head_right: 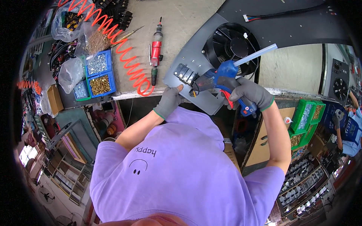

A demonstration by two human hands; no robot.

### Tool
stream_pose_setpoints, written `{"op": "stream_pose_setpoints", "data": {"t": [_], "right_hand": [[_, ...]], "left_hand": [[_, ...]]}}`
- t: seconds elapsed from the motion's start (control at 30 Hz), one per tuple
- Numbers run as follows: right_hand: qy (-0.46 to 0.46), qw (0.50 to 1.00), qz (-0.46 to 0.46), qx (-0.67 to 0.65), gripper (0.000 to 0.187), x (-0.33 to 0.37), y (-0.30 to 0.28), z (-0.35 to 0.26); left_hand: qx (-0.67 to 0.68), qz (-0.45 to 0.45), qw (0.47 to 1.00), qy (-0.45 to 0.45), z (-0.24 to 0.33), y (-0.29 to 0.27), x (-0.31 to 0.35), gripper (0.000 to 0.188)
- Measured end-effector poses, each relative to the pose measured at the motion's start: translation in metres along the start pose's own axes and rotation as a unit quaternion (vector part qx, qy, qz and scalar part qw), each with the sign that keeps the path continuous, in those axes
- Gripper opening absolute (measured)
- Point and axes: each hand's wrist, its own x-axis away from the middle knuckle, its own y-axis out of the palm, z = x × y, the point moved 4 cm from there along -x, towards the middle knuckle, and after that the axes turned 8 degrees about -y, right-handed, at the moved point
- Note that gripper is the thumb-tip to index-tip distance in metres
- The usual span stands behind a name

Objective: Assembling components of a power inverter including glue application, screw fastening, and wiring.

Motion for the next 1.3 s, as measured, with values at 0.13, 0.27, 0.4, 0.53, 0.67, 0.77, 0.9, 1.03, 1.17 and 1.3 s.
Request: {"op": "stream_pose_setpoints", "data": {"t": [0.13,0.27,0.4,0.53,0.67,0.77,0.9,1.03,1.17,1.3], "right_hand": [[0.002,0.998,0.056,-0.001,0.044,0.005,0.003,0.003],[-0.020,0.995,0.071,-0.061,0.042,0.015,0.002,0.018],[-0.039,0.988,0.082,-0.122,0.043,0.026,0.003,0.048],[-0.091,0.971,0.125,-0.184,0.049,0.040,0.018,0.076],[-0.141,0.966,0.145,-0.160,0.048,0.048,0.045,0.106],[-0.177,0.945,0.189,-0.200,0.058,0.053,0.069,0.120],[-0.202,0.938,0.205,-0.195,0.062,0.054,0.086,0.140],[-0.223,0.939,0.211,-0.158,0.062,0.053,0.094,0.154],[-0.250,0.928,0.245,-0.124,0.052,0.053,0.100,0.162],[-0.274,0.915,0.262,-0.136,0.056,0.056,0.106,0.165]], "left_hand": [[0.008,0.006,1.000,0.001,0.002,0.002,0.002,0.036],[0.000,-0.004,1.000,0.002,0.003,0.004,0.003,0.035],[-0.005,0.008,1.000,0.003,0.006,0.012,0.007,0.035],[-0.014,0.003,1.000,-0.015,0.003,0.007,0.004,0.037],[-0.020,-0.014,1.000,-0.005,0.004,0.009,0.006,0.040],[-0.020,-0.008,1.000,0.002,0.001,0.006,0.002,0.040],[-0.053,0.000,0.999,-0.014,0.004,0.013,0.006,0.038],[-0.021,-0.005,1.000,-0.011,0.001,0.009,0.004,0.035],[-0.055,-0.012,0.998,-0.001,0.004,0.016,0.008,0.037],[-0.059,-0.024,0.998,-0.008,0.004,0.019,0.010,0.038]]}}
